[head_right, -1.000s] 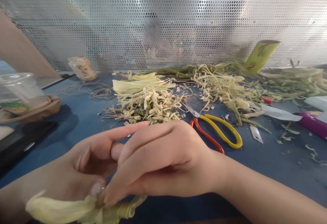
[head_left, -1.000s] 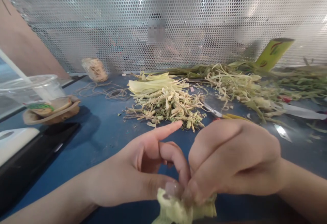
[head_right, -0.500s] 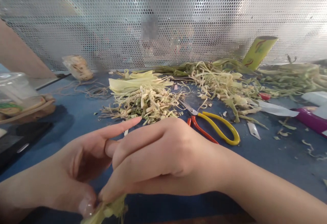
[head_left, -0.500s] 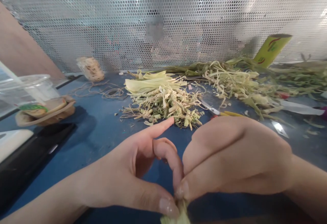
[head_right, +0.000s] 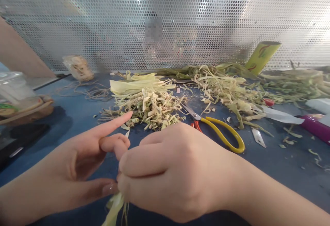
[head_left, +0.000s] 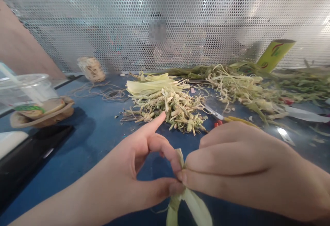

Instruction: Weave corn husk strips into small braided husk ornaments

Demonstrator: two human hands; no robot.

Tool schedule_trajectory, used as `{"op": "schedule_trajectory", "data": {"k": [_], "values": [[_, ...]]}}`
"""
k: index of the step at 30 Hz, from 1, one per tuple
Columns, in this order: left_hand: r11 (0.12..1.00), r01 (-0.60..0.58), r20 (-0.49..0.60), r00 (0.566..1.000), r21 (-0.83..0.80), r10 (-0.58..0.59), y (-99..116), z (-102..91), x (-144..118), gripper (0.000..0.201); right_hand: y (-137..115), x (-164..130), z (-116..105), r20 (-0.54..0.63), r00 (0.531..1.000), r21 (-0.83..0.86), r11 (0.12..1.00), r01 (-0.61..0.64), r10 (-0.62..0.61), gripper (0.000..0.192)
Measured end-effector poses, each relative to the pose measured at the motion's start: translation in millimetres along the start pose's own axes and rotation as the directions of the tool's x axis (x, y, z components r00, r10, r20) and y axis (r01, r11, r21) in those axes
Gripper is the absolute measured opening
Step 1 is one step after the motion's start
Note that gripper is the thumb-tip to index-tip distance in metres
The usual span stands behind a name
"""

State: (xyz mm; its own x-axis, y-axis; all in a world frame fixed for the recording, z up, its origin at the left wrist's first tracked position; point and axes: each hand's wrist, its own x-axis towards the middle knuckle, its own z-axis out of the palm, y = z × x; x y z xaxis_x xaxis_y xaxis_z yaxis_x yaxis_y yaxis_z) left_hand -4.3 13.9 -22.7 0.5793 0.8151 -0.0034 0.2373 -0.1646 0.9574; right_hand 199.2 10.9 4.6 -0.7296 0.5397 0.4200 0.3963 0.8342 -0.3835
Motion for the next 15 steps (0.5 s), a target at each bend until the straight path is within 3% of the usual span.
{"op": "schedule_trajectory", "data": {"k": [5,10,15], "values": [[0.996,-0.051,-0.054,0.997,0.077,0.055,-3.0,2.0,-0.6,0.043,-3.3,-5.6,3.8,-0.034,0.999,-0.122,0.992,0.019,-0.023,0.029],[0.997,-0.053,-0.171,0.984,-0.049,0.044,-5.1,6.1,-4.8,0.099,-6.6,-7.1,3.5,-0.109,0.992,-0.203,0.978,0.041,-0.064,0.038],[0.992,-0.08,-0.277,0.96,-0.095,0.051,-2.6,7.6,-4.8,0.108,-7.0,-2.9,2.2,-0.159,0.987,-0.197,0.98,0.006,-0.038,0.035]]}}
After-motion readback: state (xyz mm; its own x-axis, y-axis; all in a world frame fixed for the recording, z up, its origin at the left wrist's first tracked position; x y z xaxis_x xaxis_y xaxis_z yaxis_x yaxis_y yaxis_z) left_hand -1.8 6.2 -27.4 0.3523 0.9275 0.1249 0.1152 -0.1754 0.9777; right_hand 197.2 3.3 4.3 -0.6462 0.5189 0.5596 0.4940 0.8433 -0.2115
